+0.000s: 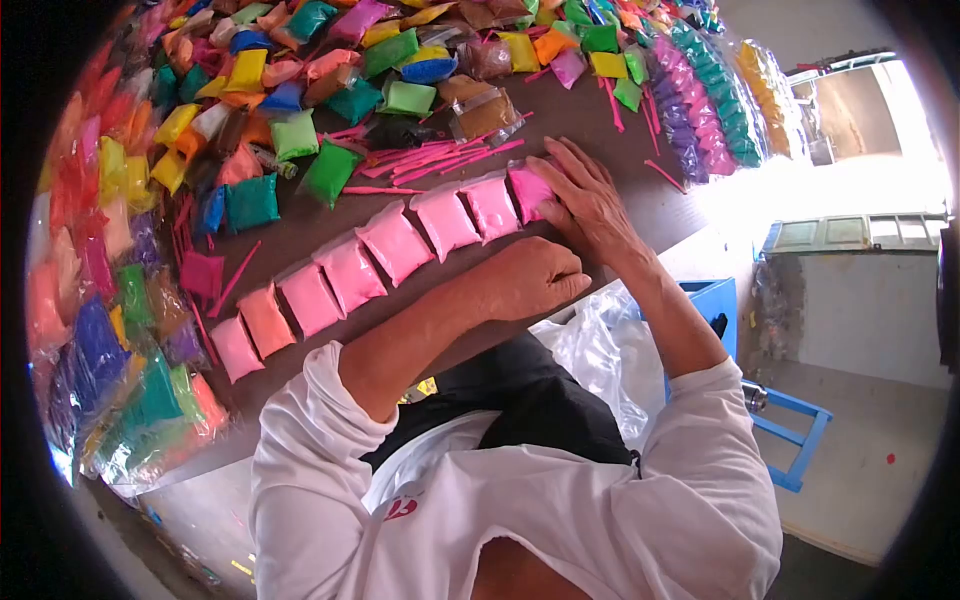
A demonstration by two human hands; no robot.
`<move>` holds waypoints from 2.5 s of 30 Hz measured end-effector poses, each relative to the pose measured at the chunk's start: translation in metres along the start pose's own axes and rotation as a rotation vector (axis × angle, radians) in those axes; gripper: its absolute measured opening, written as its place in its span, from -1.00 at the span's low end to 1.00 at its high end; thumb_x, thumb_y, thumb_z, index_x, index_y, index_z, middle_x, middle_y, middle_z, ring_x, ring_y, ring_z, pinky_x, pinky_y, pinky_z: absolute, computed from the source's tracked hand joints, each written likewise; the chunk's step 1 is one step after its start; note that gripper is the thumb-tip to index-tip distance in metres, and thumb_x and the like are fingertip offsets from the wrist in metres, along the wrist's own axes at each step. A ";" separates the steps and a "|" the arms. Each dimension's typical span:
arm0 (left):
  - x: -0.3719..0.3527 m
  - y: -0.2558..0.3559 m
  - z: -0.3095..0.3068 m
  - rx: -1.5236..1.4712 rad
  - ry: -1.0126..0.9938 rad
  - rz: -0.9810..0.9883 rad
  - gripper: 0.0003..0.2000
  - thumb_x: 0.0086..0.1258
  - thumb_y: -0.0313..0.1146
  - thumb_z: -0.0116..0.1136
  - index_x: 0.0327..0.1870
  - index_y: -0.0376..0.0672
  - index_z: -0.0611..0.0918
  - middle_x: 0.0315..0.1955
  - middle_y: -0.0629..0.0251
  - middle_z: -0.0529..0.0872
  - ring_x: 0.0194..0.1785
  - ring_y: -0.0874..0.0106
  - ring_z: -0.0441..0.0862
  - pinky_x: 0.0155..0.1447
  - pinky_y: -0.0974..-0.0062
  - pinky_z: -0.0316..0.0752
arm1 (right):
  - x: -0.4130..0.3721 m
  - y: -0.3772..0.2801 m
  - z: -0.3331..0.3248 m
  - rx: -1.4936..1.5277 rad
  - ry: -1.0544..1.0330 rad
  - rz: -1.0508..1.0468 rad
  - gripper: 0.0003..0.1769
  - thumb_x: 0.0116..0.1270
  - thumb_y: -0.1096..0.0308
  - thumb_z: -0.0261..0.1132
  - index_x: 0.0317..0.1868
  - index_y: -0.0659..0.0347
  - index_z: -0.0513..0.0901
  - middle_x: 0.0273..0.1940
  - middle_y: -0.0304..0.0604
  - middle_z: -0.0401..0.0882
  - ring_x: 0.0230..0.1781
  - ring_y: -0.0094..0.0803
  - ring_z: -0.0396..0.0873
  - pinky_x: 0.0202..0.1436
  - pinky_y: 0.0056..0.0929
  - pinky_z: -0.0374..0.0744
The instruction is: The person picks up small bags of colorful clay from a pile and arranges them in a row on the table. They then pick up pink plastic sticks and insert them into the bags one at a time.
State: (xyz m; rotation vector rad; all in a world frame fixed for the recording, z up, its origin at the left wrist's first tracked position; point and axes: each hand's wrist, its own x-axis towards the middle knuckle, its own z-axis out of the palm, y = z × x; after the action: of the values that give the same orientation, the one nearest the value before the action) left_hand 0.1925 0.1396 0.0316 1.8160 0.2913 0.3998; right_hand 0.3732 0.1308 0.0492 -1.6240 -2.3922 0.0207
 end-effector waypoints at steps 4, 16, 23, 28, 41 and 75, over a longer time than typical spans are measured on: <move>-0.001 -0.005 0.009 0.107 0.018 0.069 -0.70 0.39 -0.19 0.12 -0.35 -0.30 0.63 -0.44 -0.02 0.62 -0.33 0.07 0.60 -0.18 0.17 0.46 | 0.002 0.001 -0.001 -0.005 0.114 -0.021 -0.55 0.34 0.17 0.26 0.20 0.12 0.53 0.29 0.03 0.38 0.36 0.02 0.29 0.36 -0.06 0.31; -0.010 -0.005 0.031 0.443 0.103 0.247 -0.79 0.31 -0.27 0.18 -0.39 -0.26 0.64 -0.35 0.02 0.64 -0.14 0.07 0.62 0.01 0.14 0.50 | 0.027 -0.041 -0.009 0.224 0.116 0.108 -0.75 0.11 0.25 0.47 -0.25 0.20 0.73 -0.23 -0.11 0.64 -0.14 -0.17 0.58 -0.07 -0.25 0.55; -0.009 -0.007 0.027 0.371 0.093 0.235 -0.79 0.30 -0.30 0.16 -0.22 -0.27 0.66 -0.26 -0.01 0.67 -0.06 0.05 0.62 0.10 0.14 0.48 | 0.033 -0.057 -0.012 0.244 0.227 0.013 -0.74 0.11 0.17 0.44 -0.28 0.17 0.71 -0.30 -0.14 0.61 -0.19 -0.15 0.58 -0.07 -0.18 0.52; -0.010 -0.001 0.026 0.365 0.086 0.229 -0.78 0.26 -0.34 0.16 -0.19 -0.27 0.68 -0.27 -0.02 0.69 -0.08 0.02 0.63 0.10 0.13 0.48 | 0.034 -0.073 -0.014 0.404 0.083 0.038 -0.71 0.10 0.25 0.46 -0.20 0.19 0.67 -0.31 -0.13 0.59 -0.27 -0.15 0.61 -0.23 -0.23 0.57; -0.006 -0.013 0.033 0.342 0.116 0.250 -0.79 0.27 -0.33 0.13 -0.24 -0.30 0.65 -0.32 -0.04 0.68 -0.17 0.02 0.63 0.01 0.14 0.50 | 0.057 -0.093 -0.020 0.455 -0.166 0.112 -0.74 0.11 0.35 0.42 -0.18 0.26 0.65 -0.34 -0.06 0.62 -0.33 -0.17 0.65 -0.24 -0.28 0.58; 0.006 -0.017 0.042 0.159 0.187 0.257 -0.80 0.28 -0.31 0.10 -0.30 -0.29 0.65 -0.35 -0.04 0.68 -0.21 0.01 0.63 -0.01 0.12 0.48 | 0.115 -0.238 0.059 0.312 -0.273 -0.535 -0.76 0.23 0.26 0.29 -0.14 0.12 0.52 -0.23 -0.10 0.59 -0.17 -0.15 0.63 -0.19 -0.23 0.67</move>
State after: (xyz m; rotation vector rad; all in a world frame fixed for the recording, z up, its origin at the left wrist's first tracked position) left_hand 0.2151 0.1097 0.0053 1.9820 0.2238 0.7475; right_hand 0.1038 0.1535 0.0505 -0.8610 -2.7755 0.5163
